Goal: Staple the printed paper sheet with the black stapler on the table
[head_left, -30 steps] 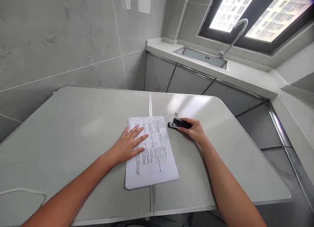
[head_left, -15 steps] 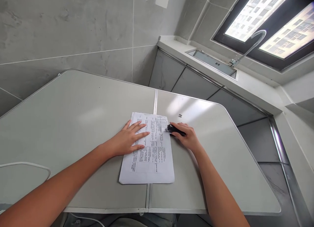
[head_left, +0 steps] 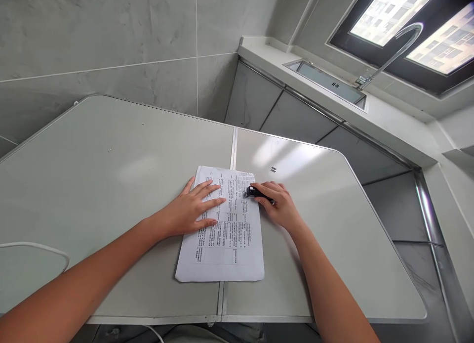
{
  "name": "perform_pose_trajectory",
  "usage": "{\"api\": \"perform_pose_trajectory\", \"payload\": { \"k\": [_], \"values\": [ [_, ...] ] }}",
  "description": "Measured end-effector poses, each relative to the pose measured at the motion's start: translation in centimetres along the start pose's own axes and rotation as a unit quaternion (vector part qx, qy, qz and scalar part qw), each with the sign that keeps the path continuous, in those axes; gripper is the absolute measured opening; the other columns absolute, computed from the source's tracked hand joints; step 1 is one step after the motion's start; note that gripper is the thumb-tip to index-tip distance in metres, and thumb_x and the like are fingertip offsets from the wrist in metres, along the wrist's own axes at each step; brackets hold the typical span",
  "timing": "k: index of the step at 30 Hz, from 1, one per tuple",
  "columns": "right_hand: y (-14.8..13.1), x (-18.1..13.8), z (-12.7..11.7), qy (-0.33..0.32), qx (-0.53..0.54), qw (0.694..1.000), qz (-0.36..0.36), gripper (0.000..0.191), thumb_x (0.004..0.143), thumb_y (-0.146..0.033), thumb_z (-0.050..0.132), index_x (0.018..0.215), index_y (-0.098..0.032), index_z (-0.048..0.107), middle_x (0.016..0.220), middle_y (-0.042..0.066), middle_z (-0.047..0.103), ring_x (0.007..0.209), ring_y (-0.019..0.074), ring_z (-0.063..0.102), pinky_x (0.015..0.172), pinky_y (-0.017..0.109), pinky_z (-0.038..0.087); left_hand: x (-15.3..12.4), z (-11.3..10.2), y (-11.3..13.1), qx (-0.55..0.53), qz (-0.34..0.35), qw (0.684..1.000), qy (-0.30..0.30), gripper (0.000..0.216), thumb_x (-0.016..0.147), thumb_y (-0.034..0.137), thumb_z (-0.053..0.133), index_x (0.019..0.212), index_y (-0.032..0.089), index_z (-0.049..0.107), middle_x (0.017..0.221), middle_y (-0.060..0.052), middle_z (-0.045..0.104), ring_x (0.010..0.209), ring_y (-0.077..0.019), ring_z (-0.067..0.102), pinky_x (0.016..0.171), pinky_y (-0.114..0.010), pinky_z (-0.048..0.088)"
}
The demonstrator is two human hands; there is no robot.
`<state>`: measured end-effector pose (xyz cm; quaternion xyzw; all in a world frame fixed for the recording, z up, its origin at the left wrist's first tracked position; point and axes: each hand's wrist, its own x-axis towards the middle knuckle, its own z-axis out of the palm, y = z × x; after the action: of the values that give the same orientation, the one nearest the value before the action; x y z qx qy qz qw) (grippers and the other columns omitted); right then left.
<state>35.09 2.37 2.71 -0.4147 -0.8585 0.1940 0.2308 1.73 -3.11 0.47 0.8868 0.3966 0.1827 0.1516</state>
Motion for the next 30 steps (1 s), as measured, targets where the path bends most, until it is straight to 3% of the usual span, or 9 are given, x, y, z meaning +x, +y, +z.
{"api": "perform_pose_trajectory", "payload": {
  "k": [18,30],
  "values": [
    [-0.7,0.1,-0.1,-0.005,-0.020,0.999,0.029,0.034,0.105,-0.034,0.052,0.137,-0.034,0.066,0.105,0.004,0.073,0.093,0.0249,0.061,0.091,0.046,0.041,-0.1,0.1,0.1,-0.005,0.001,1.000,0.009,0.059,0.096,0.055,0.066,0.152,0.039,0.053,0.163,-0.007,0.045,0.153,-0.0391,0.036,0.127,-0.070,0.015],
    [-1.2,0.2,0.0,-0.016,-0.057,0.997,0.039,0.033,0.105,-0.033,0.052,0.134,-0.036,0.067,0.105,0.004,0.073,0.094,0.0256,0.060,0.087,0.046,0.040,0.1,0.0,0.2,0.012,-0.006,1.000,-0.021,0.060,0.098,0.056,0.063,0.154,0.038,0.051,0.165,-0.008,0.041,0.154,-0.0401,0.032,0.126,-0.071,0.011]
  ]
}}
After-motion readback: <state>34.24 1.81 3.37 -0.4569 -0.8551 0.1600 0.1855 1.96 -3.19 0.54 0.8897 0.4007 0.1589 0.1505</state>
